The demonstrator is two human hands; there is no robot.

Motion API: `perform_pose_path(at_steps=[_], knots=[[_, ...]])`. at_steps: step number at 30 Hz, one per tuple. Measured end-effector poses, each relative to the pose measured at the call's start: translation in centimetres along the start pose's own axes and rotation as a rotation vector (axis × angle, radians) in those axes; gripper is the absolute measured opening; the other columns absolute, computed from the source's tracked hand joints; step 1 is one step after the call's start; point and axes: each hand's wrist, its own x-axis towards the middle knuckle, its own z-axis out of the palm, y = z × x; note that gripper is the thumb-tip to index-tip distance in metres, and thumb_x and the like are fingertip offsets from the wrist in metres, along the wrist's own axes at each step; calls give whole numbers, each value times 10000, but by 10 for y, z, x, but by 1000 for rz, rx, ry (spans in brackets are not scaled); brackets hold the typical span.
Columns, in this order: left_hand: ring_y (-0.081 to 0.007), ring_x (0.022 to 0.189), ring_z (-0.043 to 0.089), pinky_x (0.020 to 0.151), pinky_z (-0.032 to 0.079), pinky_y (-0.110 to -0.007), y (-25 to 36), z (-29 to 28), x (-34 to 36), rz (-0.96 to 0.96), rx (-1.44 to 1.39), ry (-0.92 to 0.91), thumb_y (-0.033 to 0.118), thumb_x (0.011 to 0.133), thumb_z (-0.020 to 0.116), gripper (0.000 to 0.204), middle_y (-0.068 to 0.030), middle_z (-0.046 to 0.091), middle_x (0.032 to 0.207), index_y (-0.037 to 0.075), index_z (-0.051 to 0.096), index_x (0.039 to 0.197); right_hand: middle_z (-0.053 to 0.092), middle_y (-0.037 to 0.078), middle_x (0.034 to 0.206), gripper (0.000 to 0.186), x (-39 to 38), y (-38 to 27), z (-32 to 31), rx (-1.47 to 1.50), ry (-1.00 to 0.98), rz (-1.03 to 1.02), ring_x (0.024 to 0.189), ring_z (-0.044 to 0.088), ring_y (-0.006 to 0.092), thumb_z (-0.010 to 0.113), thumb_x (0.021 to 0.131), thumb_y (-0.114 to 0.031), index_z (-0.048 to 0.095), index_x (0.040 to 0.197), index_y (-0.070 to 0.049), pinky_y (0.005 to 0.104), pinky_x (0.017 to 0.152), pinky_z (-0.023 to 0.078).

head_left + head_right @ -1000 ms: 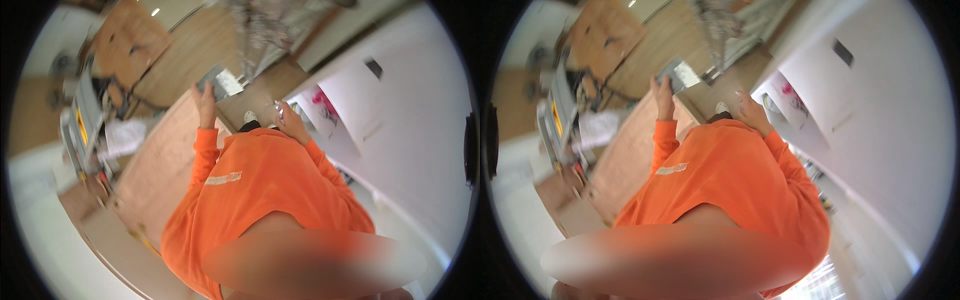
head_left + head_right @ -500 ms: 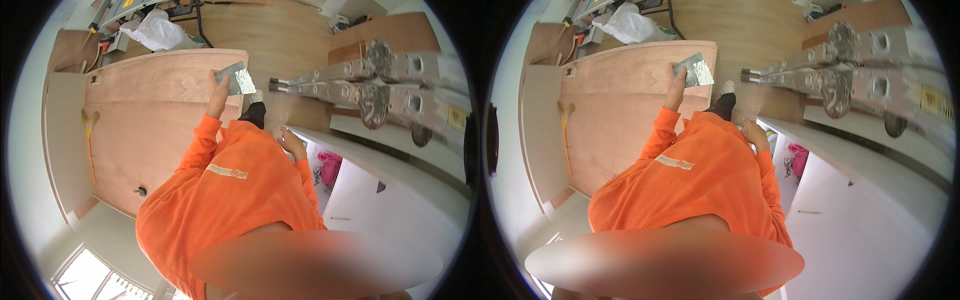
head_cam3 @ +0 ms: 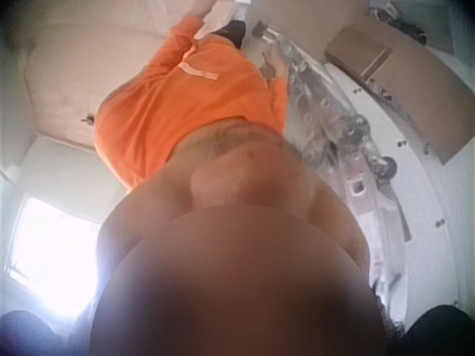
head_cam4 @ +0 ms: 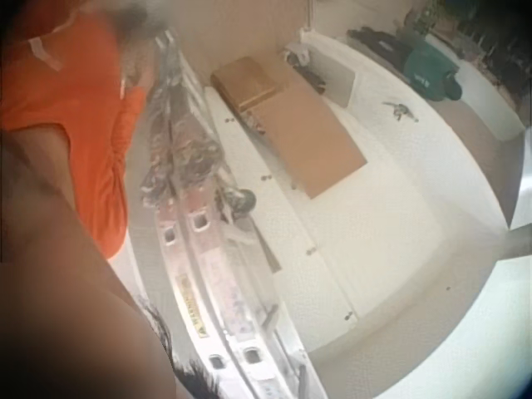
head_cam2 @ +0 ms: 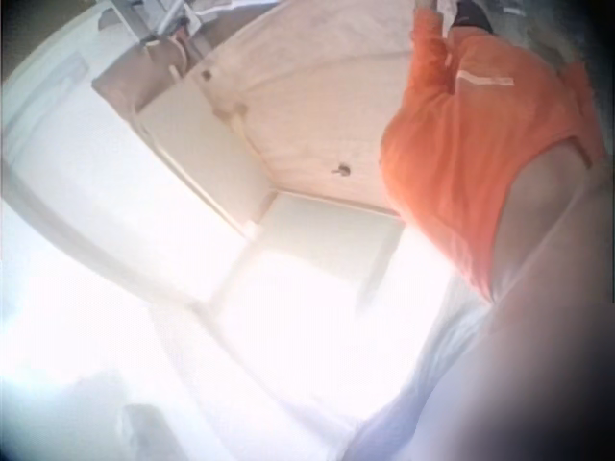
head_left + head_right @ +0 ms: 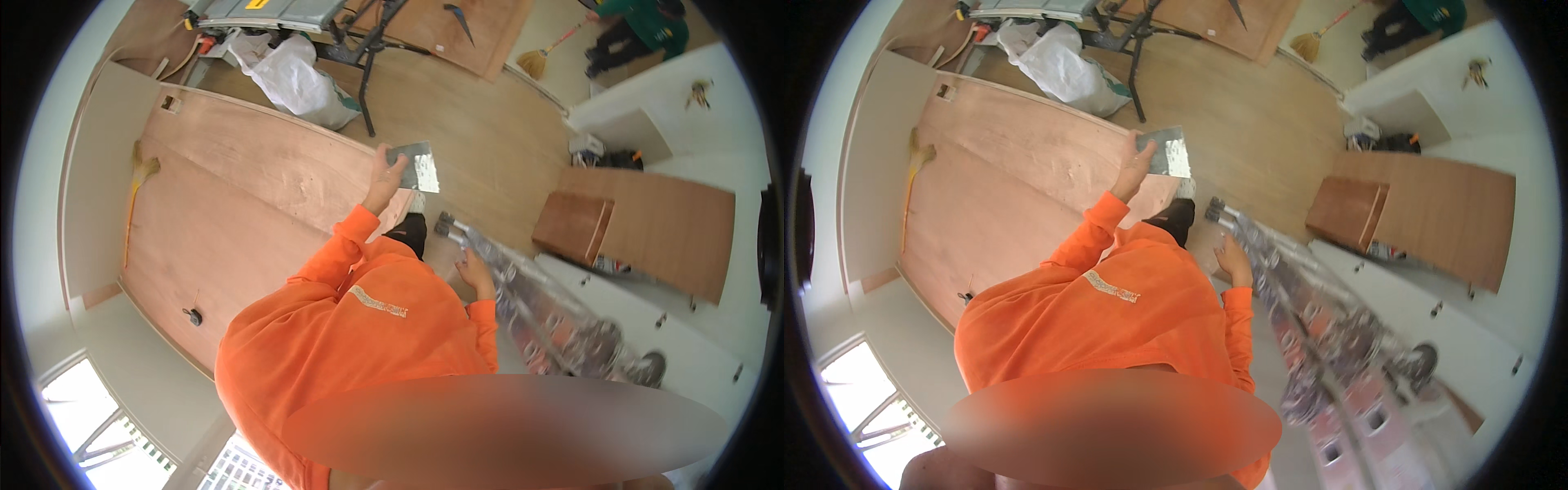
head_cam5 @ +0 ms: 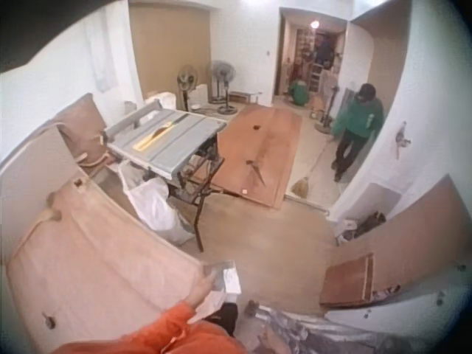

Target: The person applies joint compound to the interior surfaces of a white cabinet using a putty knife. They repeatedly scoop compound from a bucket and spread it onto the cabinet's inner walls and shelves, smoothing the material with the tool.

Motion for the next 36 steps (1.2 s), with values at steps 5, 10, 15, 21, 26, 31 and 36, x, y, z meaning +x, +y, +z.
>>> perform_pose_path(at_steps=[5,10,15,21,26,31,36], knots=[[-99,708,458,593,408,-283,52,23,91,67,-15,-35,177,875,619,262,-54,508,796,26,459,1018,640,218,1097,634,102,-26,-73,93,-55,42,946,653,332,610,896,-232,350,1436,-27,415,871,504],[-117,718,443,622,416,-304,71,28,143,33,-47,-26,162,869,619,238,-54,474,776,24,458,978,639,139,943,691,176,-18,-136,615,234,-66,847,645,199,593,909,-152,238,1493,-47,334,787,519],[-125,738,450,653,426,-311,79,32,170,313,92,214,140,862,626,223,-52,477,780,21,464,959,599,83,818,626,193,73,-167,430,292,272,621,576,169,558,910,-119,264,1460,-60,304,571,499],[-122,761,460,677,424,-302,91,47,210,42,39,277,135,851,631,216,-50,498,812,19,484,960,520,29,673,333,173,161,-156,766,6,722,540,501,126,508,929,-146,425,1249,-104,250,447,380],[-139,886,479,781,421,-287,67,77,271,46,128,289,186,874,638,318,-59,546,977,16,525,1118,519,19,648,178,211,198,-183,610,-87,744,540,510,121,490,952,-178,490,1109,-92,251,429,373],[-180,894,492,797,426,-318,18,105,325,-81,93,437,221,905,616,308,-107,548,968,-14,511,1075,517,21,637,137,375,228,-242,713,2,319,550,517,130,500,961,-195,523,988,-63,281,441,405],[-239,1145,505,999,403,-341,-3,107,323,-144,107,498,282,959,608,509,-179,537,1249,-84,443,1273,640,85,882,346,496,171,-321,387,122,161,729,606,172,541,926,-180,538,1228,-12,332,629,495]])
